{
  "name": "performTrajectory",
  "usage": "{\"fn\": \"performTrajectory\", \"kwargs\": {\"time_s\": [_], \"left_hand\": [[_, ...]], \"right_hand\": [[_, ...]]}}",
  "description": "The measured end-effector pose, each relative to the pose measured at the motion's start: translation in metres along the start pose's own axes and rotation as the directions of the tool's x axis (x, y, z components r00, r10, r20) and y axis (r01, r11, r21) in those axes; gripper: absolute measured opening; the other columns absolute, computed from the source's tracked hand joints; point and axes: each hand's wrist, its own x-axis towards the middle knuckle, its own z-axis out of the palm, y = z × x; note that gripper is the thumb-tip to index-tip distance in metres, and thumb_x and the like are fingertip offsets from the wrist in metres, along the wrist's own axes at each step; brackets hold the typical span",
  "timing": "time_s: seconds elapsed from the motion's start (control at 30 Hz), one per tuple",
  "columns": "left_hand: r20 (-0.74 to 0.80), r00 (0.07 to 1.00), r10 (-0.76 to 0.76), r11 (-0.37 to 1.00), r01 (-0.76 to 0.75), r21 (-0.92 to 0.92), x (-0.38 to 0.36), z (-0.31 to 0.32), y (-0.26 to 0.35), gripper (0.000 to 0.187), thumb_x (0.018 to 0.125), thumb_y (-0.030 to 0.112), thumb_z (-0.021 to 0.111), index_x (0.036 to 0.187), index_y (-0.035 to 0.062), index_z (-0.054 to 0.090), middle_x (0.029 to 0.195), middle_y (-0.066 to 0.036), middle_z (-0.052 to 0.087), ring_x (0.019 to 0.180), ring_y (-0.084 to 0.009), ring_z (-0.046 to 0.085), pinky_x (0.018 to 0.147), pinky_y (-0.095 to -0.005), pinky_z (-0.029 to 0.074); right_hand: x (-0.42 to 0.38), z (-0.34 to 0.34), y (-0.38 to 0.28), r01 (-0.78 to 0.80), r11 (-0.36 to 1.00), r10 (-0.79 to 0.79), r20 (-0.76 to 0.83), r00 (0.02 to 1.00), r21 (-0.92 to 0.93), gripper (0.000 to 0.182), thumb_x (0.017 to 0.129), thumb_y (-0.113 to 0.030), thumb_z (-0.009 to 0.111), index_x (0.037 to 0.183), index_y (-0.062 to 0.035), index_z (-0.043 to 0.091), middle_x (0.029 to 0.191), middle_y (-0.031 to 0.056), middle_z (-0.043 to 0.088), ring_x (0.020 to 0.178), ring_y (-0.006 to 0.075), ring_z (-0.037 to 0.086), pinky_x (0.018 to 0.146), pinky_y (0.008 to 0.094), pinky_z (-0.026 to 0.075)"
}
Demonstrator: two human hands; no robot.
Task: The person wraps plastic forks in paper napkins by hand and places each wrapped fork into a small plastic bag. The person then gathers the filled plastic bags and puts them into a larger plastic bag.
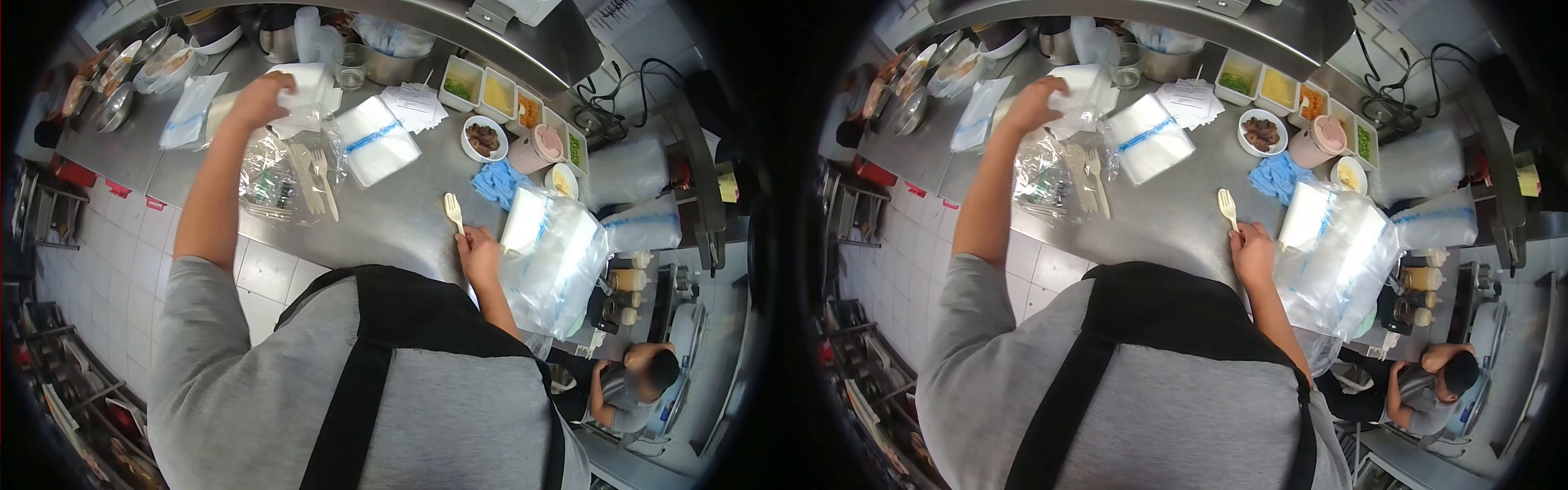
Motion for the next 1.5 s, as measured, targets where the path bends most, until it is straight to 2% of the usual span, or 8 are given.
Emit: {"fn": "performTrajectory", "kwargs": {"time_s": [0.67,0.77,0.87,0.97,1.03,1.2,1.3,1.5], "left_hand": [[0.096,0.995,0.038,0.978,-0.017,-0.208,-0.007,0.003,-0.077,0.013,0.078,0.016,0.07,0.085,0.0057,0.071,0.092,-0.014,0.069,0.086,-0.03,0.065,0.078,-0.0368,0.049],[0.003,0.998,-0.062,0.998,0.062,-0.009,-0.002,-0.003,-0.059,0.016,0.085,0.021,0.064,0.091,0.0063,0.068,0.091,-0.015,0.068,0.085,-0.0325,0.064,0.077,-0.0384,0.05],[-0.405,0.914,-0.009,1.0,0.0,-0.023,0.006,-0.005,0.006,0.021,0.09,0.026,0.057,0.098,0.0078,0.063,0.091,-0.014,0.067,0.083,-0.0351,0.062,0.075,-0.0395,0.05],[-0.434,0.839,0.329,0.914,-0.399,-0.078,-0.007,0.021,0.096,0.019,0.092,0.025,0.052,0.098,0.009,0.062,0.096,-0.01,0.064,0.085,-0.0303,0.061,0.074,-0.0384,0.049],[-0.174,0.898,0.405,0.853,-0.439,-0.282,-0.034,0.05,0.148,0.017,0.089,0.02,0.051,0.096,0.0069,0.058,0.092,-0.01,0.061,0.086,-0.0276,0.062,0.075,-0.0387,0.05],[0.237,0.675,0.699,0.714,-0.675,-0.184,-0.114,0.117,0.203,0.016,0.083,0.015,0.052,0.097,0.008,0.055,0.107,-0.01,0.061,0.098,-0.0295,0.061,0.083,-0.0377,0.05],[-0.02,0.714,0.7,0.694,-0.687,-0.218,-0.138,0.132,0.199,0.027,0.079,0.015,0.055,0.105,0.0078,0.059,0.117,-0.009,0.061,0.113,-0.027,0.056,0.091,-0.0368,0.048],[0.007,0.783,0.622,0.759,-0.601,-0.25,-0.153,0.132,0.196,0.028,0.078,0.014,0.055,0.104,0.0076,0.061,0.119,-0.007,0.061,0.112,-0.0245,0.055,0.091,-0.0366,0.048]], "right_hand": [[-0.002,-0.001,-0.003,0.042,0.998,-0.042,-0.019,0.999,-0.038,0.014,0.078,-0.012,0.067,0.088,-0.003,0.069,0.073,0.0153,0.058,0.066,0.0331,0.058,0.061,0.0414,0.047],[0.0,-0.004,0.001,0.003,1.0,-0.003,-0.012,1.0,-0.029,0.015,0.078,-0.013,0.068,0.088,-0.0021,0.069,0.072,0.0152,0.06,0.063,0.0297,0.06,0.06,0.039,0.047],[0.0,-0.006,0.019,-0.193,0.963,0.211,-0.08,0.974,0.188,0.018,0.078,-0.014,0.07,0.089,0.0,0.07,0.071,0.0137,0.063,0.061,0.023,0.061,0.06,0.0342,0.048],[0.007,-0.027,0.021,-0.211,0.953,0.25,-0.17,0.953,0.218,0.02,0.079,-0.015,0.072,0.089,0.0017,0.069,0.071,0.0119,0.064,0.062,0.0173,0.061,0.06,0.0304,0.048],[0.013,-0.04,0.017,-0.155,0.967,0.2,-0.223,0.954,0.204,0.019,0.081,-0.013,0.07,0.09,0.0038,0.068,0.073,0.01,0.064,0.062,0.0137,0.06,0.059,0.0278,0.048],[0.021,-0.056,-0.004,0.095,0.995,-0.089,-0.163,0.983,0.032,0.015,0.082,-0.007,0.069,0.093,0.0028,0.067,0.078,0.0101,0.063,0.063,0.0162,0.061,0.06,0.0279,0.049],[0.019,-0.035,-0.012,0.236,0.971,-0.237,-0.078,0.968,-0.026,0.016,0.078,-0.008,0.069,0.092,-0.001,0.068,0.078,0.0142,0.062,0.066,0.027,0.061,0.062,0.0345,0.05],[0.004,-0.011,-0.035,0.235,0.972,-0.233,0.077,0.969,-0.022,0.018,0.075,-0.009,0.068,0.092,-0.0023,0.069,0.082,0.0145,0.063,0.074,0.032,0.062,0.067,0.0395,0.05]]}}
